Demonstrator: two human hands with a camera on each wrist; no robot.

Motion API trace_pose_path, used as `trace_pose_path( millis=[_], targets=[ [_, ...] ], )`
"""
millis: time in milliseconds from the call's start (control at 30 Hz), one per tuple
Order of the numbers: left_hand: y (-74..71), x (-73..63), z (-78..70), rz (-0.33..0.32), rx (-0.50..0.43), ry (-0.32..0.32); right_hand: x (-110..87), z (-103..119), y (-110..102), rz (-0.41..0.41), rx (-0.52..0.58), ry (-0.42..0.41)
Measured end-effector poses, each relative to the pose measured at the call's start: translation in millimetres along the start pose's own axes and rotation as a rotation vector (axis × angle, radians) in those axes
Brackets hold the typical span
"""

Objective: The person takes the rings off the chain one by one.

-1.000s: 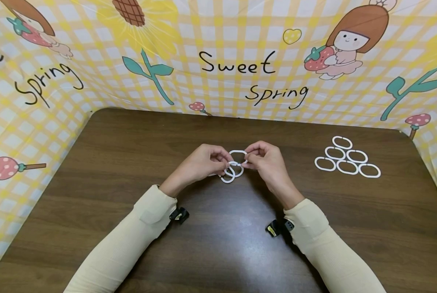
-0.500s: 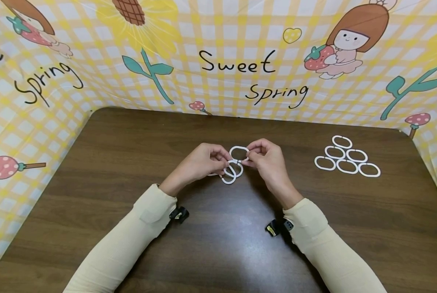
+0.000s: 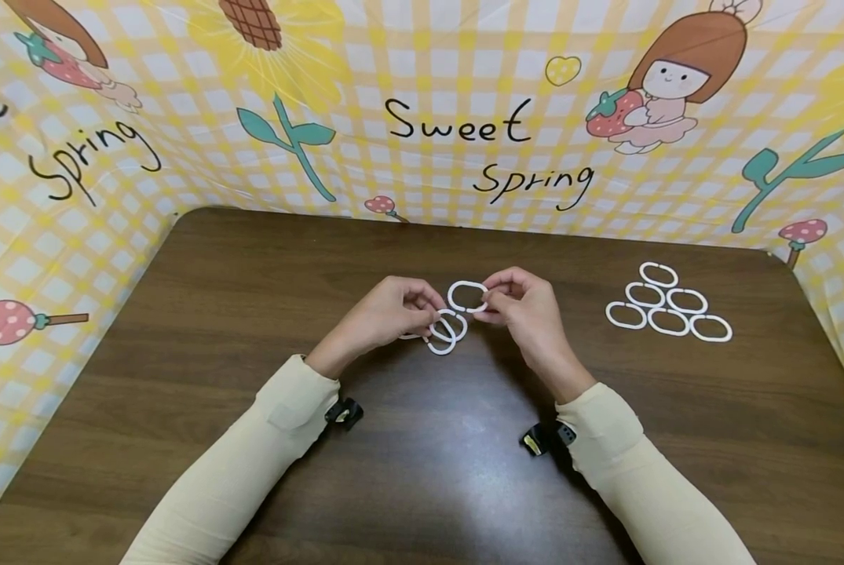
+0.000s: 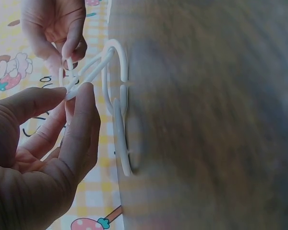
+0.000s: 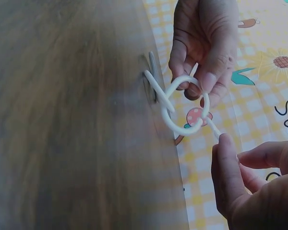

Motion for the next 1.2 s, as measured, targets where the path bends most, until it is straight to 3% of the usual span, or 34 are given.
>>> trace_pose_path(
  millis=[300, 867, 1200],
  targets=[
    [-1.3, -0.9, 1.2, 0.006, -0.017, 0.01, -7.7, 2, -26, -0.011, -0.022, -0.009],
    [-2.1, -2.3, 0.5, 0.008, -0.001, -0.01, -46.4, 14, -118, -0.064, 0.019, -0.09],
    [-1.5, -4.3, -3.5, 0.012, 0.001, -0.008, -70.6, 11, -169, -0.065, 0.038, -0.083]
  ],
)
Point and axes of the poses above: each hand's wrist, its own x-axis towards the middle knuckle, its own y-axis out of the palm, z = x × y, the point moved 9 cm from there along x, towards the middle knuckle, and after that the axes turned 12 degrees about z, right-handed, at the moved point
